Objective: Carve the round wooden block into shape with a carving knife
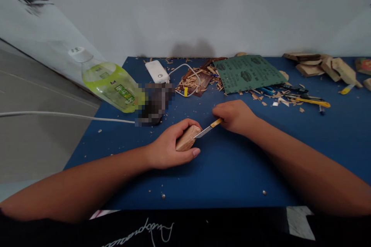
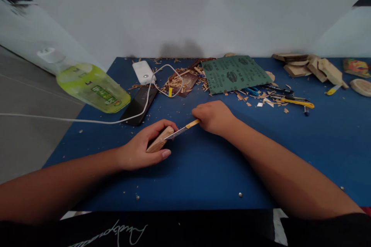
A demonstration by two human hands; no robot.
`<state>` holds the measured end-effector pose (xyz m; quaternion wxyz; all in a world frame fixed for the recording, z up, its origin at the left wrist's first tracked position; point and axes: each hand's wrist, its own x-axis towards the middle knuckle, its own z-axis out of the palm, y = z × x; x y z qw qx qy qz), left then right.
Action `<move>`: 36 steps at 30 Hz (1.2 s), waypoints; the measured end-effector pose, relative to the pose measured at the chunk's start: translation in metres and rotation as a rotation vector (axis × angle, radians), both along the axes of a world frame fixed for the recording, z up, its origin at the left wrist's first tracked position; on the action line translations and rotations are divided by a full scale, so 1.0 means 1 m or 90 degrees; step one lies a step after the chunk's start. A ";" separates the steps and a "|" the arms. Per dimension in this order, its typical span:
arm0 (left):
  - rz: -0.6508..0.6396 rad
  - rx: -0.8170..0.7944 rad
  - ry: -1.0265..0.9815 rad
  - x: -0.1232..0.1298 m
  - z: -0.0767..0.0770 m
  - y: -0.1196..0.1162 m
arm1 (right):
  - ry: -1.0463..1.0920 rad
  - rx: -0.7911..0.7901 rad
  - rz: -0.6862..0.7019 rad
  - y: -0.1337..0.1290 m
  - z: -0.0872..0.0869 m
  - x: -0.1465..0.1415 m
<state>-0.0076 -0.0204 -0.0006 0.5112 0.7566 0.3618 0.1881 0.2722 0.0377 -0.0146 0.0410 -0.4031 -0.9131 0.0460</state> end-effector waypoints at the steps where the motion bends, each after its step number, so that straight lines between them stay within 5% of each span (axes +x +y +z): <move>1: 0.001 0.002 0.001 0.000 -0.001 0.000 | -0.002 0.001 -0.008 0.000 0.000 0.001; 17: 0.056 0.023 0.026 0.002 0.002 -0.004 | 0.007 0.027 -0.037 0.004 -0.003 0.006; 36: 0.020 -0.051 -0.005 0.001 0.000 -0.005 | 0.025 0.049 -0.021 0.007 -0.002 0.009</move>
